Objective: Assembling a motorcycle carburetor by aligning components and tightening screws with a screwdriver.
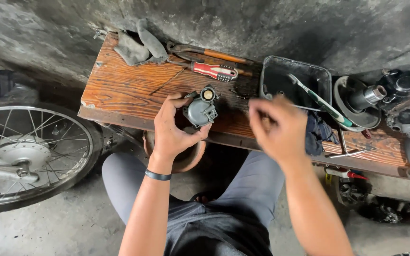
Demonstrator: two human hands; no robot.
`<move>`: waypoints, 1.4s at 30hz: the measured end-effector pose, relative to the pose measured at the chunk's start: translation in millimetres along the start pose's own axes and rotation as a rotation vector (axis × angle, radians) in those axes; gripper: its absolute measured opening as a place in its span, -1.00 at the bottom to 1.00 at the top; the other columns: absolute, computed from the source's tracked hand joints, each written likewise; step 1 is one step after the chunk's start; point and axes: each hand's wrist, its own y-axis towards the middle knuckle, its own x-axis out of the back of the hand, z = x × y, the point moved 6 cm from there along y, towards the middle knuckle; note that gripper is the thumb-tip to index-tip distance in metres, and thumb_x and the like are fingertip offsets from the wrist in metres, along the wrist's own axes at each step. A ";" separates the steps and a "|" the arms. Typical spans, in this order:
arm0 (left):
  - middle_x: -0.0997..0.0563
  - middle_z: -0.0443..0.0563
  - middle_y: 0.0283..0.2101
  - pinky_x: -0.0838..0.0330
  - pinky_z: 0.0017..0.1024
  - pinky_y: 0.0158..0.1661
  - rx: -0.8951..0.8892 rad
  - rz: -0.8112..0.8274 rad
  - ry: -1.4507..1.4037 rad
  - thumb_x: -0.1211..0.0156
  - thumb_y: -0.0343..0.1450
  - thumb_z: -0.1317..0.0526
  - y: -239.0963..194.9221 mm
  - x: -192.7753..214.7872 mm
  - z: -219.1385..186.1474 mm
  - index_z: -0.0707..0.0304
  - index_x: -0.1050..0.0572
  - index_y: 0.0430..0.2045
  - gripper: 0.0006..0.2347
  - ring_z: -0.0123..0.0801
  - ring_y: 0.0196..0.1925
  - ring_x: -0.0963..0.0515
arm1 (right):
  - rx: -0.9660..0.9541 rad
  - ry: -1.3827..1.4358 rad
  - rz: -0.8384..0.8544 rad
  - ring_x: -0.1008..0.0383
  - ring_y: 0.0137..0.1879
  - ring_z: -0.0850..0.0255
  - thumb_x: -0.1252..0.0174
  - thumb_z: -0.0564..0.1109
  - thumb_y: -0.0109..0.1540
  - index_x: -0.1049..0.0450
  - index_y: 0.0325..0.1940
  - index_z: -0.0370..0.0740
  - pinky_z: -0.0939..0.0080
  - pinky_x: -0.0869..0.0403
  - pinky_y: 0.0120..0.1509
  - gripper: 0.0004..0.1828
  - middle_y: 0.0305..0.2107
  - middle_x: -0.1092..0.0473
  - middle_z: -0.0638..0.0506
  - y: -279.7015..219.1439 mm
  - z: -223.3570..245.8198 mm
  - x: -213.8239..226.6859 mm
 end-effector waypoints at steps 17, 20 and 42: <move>-0.61 0.16 -0.18 -0.59 -0.18 -0.14 -0.024 -0.001 -0.010 -0.58 0.13 0.10 2.0 -0.4 -4.4 0.40 -0.49 -0.22 -0.51 -0.01 -0.17 -0.67 | 0.043 0.161 -0.229 -0.45 -0.56 0.16 -0.39 -0.25 0.20 -0.67 -0.31 -0.21 0.29 -0.49 -0.41 -0.98 -0.66 -0.41 0.05 -41.5 -2.2 -14.4; -0.60 0.18 -0.19 -0.59 -0.17 -0.13 -0.018 -0.004 -0.012 -0.59 0.13 0.11 2.1 -0.6 -5.6 0.42 -0.49 -0.22 -0.51 0.00 -0.19 -0.67 | 0.062 0.122 -0.235 -0.45 -0.56 0.16 -0.38 -0.24 0.21 -0.65 -0.34 -0.21 0.30 -0.48 -0.42 -0.96 -0.67 -0.41 0.04 -39.1 1.2 -15.5; -0.60 0.18 -0.15 -0.59 -0.19 -0.15 0.016 -0.009 -0.011 -0.59 0.13 0.11 -2.9 -0.4 -2.2 0.39 -0.50 -0.17 -0.50 0.01 -0.17 -0.67 | -0.118 -0.187 0.091 -0.48 -0.58 -0.03 -0.26 -0.09 0.28 -0.64 -0.30 -0.10 0.07 -0.45 -0.46 -0.89 -0.72 -0.42 0.00 0.6 -11.1 -29.7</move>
